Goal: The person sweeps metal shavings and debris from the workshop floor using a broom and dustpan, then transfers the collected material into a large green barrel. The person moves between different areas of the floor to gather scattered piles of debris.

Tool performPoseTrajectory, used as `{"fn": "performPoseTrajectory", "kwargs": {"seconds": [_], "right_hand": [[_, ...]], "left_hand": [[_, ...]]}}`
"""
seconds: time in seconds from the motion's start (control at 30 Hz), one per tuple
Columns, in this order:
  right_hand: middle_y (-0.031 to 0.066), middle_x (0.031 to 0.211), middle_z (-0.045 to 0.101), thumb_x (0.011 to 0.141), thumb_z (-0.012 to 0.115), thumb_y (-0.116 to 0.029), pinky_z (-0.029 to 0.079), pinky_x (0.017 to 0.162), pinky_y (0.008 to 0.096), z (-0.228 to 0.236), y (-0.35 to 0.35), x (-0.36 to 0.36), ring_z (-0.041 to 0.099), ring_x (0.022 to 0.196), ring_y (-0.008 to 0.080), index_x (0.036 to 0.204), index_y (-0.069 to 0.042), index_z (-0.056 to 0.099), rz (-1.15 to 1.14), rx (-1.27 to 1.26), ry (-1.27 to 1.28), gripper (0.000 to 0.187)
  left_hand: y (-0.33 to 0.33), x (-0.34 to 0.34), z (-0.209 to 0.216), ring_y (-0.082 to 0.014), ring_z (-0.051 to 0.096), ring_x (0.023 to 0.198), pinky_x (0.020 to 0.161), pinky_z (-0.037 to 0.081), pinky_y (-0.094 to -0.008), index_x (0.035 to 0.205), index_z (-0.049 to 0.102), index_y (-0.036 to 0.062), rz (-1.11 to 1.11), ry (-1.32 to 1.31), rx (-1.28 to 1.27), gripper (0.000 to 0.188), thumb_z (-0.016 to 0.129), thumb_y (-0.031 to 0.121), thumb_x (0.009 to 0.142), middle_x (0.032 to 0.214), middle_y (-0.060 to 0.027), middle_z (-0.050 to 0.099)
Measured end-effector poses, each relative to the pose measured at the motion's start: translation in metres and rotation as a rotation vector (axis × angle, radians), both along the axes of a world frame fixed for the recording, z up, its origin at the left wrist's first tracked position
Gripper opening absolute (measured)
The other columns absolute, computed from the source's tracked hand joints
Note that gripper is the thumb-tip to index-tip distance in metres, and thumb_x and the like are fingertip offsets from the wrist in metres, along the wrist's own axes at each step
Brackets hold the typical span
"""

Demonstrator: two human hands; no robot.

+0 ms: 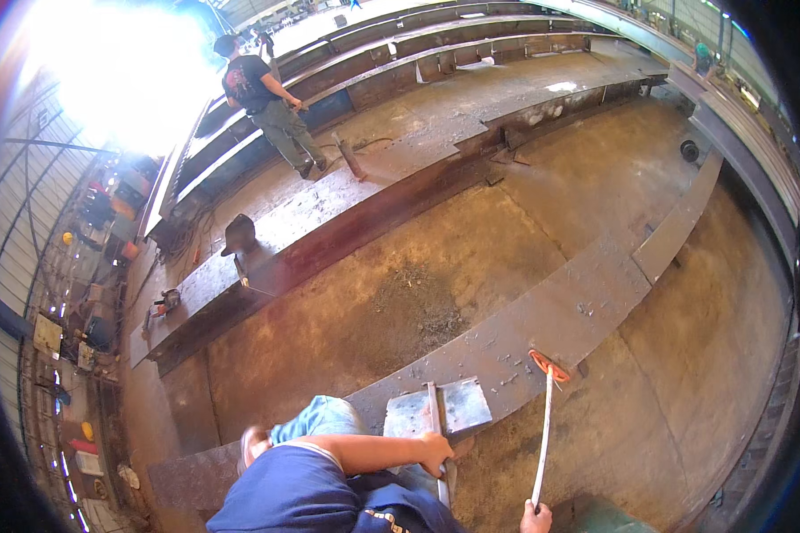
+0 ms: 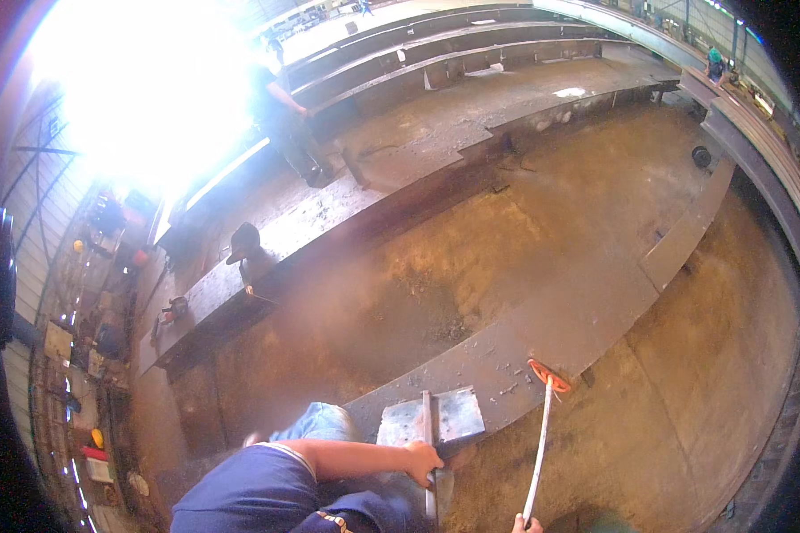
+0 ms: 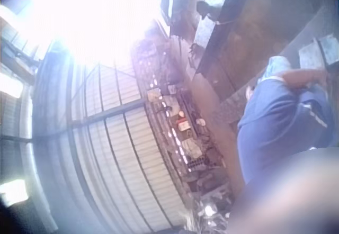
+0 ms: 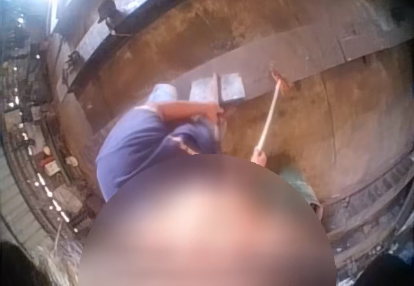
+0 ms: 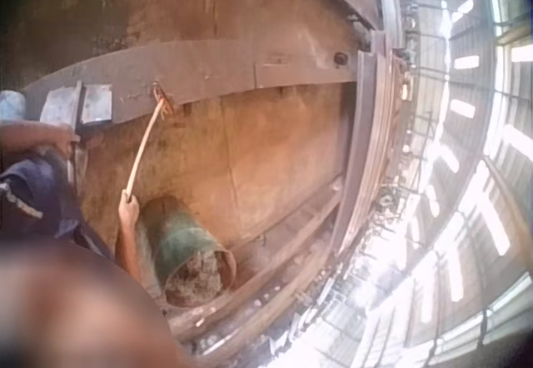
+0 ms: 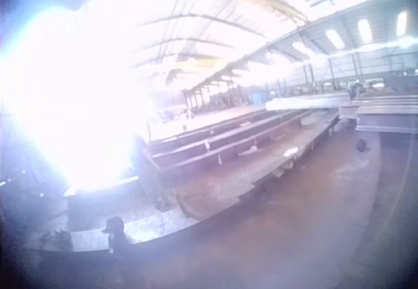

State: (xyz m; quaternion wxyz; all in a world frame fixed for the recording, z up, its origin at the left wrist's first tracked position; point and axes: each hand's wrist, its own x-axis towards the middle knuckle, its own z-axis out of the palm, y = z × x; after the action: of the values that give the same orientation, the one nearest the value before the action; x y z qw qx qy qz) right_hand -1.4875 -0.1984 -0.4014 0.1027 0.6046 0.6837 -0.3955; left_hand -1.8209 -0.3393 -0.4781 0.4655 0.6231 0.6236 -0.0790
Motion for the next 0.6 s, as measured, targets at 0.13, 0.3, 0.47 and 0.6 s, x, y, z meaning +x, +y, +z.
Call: {"fn": "performPoseTrajectory", "kwargs": {"seconds": [0.13, 0.3, 0.47, 0.6], "right_hand": [[0.0212, 0.077, 0.066, 0.09, 0.067, -0.022, 0.048, 0.065, 0.0409, 0.013, 0.03, -0.061, 0.066, 0.07, 0.0313, 0.091, 0.002, 0.067, 0.106, 0.294, 0.17, 0.025], [0.0277, 0.083, 0.064, 0.094, 0.063, -0.028, 0.049, 0.071, 0.0474, 0.09, 0.092, -0.21, 0.064, 0.082, 0.0461, 0.096, 0.001, 0.063, 0.22, 0.356, 0.084, 0.029], [0.0265, 0.1, 0.069, 0.093, 0.065, -0.022, 0.052, 0.087, 0.0425, 0.25, 0.069, -0.394, 0.069, 0.097, 0.0354, 0.117, 0.006, 0.064, 0.208, 0.58, 0.027, 0.037], [0.0231, 0.105, 0.069, 0.09, 0.063, -0.012, 0.052, 0.086, 0.0412, 0.454, 0.014, -0.489, 0.067, 0.098, 0.0344, 0.12, 0.001, 0.065, 0.364, 1.033, -0.236, 0.032]], "left_hand": [[0.007, -0.019, -0.002, -0.0307, 0.07, 0.092, 0.08, 0.055, -0.0464, 0.095, 0.075, 0.0107, -0.466, 0.04, 0.404, 0.048, 0.08, 0.046, 0.062, 0.091, -0.0167, 0.071], [0.006, -0.051, -0.008, -0.0388, 0.069, 0.087, 0.078, 0.056, -0.0496, 0.083, 0.075, 0.0074, -0.485, -0.346, 0.175, 0.034, 0.079, 0.035, 0.064, 0.086, -0.0176, 0.071], [-0.012, -0.07, -0.058, -0.0378, 0.071, 0.087, 0.076, 0.058, -0.046, 0.081, 0.075, 0.0071, -0.338, -0.351, 0.28, 0.022, 0.074, 0.025, 0.068, 0.086, -0.0184, 0.072], [0.01, -0.149, -0.034, -0.0355, 0.071, 0.088, 0.077, 0.058, -0.0451, 0.086, 0.076, 0.0082, -0.269, -0.548, 0.334, 0.023, 0.074, 0.024, 0.069, 0.088, -0.0185, 0.073]]}}
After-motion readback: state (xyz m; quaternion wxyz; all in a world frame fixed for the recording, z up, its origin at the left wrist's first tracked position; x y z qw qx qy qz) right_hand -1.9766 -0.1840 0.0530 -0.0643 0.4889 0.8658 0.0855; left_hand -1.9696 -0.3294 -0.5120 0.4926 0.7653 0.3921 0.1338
